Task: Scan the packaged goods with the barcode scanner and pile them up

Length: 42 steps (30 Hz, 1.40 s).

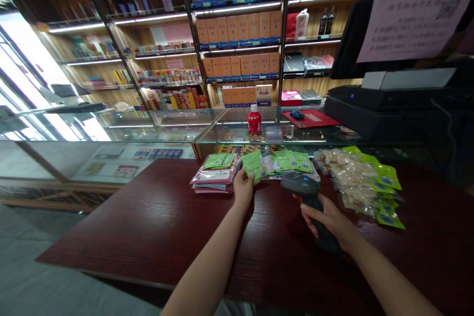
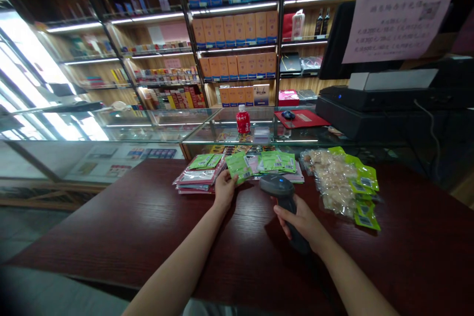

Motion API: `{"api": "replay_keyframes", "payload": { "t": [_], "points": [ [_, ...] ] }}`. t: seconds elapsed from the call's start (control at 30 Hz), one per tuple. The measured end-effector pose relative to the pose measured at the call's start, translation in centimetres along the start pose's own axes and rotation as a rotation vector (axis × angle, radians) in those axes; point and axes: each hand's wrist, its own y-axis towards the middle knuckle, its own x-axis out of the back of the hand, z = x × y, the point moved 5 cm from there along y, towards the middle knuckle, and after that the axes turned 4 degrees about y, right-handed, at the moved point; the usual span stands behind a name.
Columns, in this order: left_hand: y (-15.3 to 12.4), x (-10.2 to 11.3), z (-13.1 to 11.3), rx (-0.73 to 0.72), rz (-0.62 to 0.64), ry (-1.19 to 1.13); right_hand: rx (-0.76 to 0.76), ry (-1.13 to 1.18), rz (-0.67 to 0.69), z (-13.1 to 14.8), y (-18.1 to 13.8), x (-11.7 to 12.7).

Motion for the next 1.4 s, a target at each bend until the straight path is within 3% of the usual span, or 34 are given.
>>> {"api": "replay_keyframes", "payload": {
  "t": [0.5,0.9,1.13,1.4],
  "points": [
    [-0.1,-0.3,0.1,0.078,-0.042,-0.027,-0.029,-0.041,0.002,0.1,-0.2,0.1],
    [-0.3,-0.1,-0.9,-0.002,-0.082,0.173,-0.032,-0.038,0.015,0.1,-0.2,0.2],
    [-0.2,-0.3,0.1,0.068,-0.056,-0.012,-0.027,-0.029,-0.010,-0.1,-0.1,0.4],
    [-0.4,-0.3,-0.6,-0.009,-0.023,0.107,-0.013,0.028,-0.073,0.1,0.2,1.2]
  ]
}}
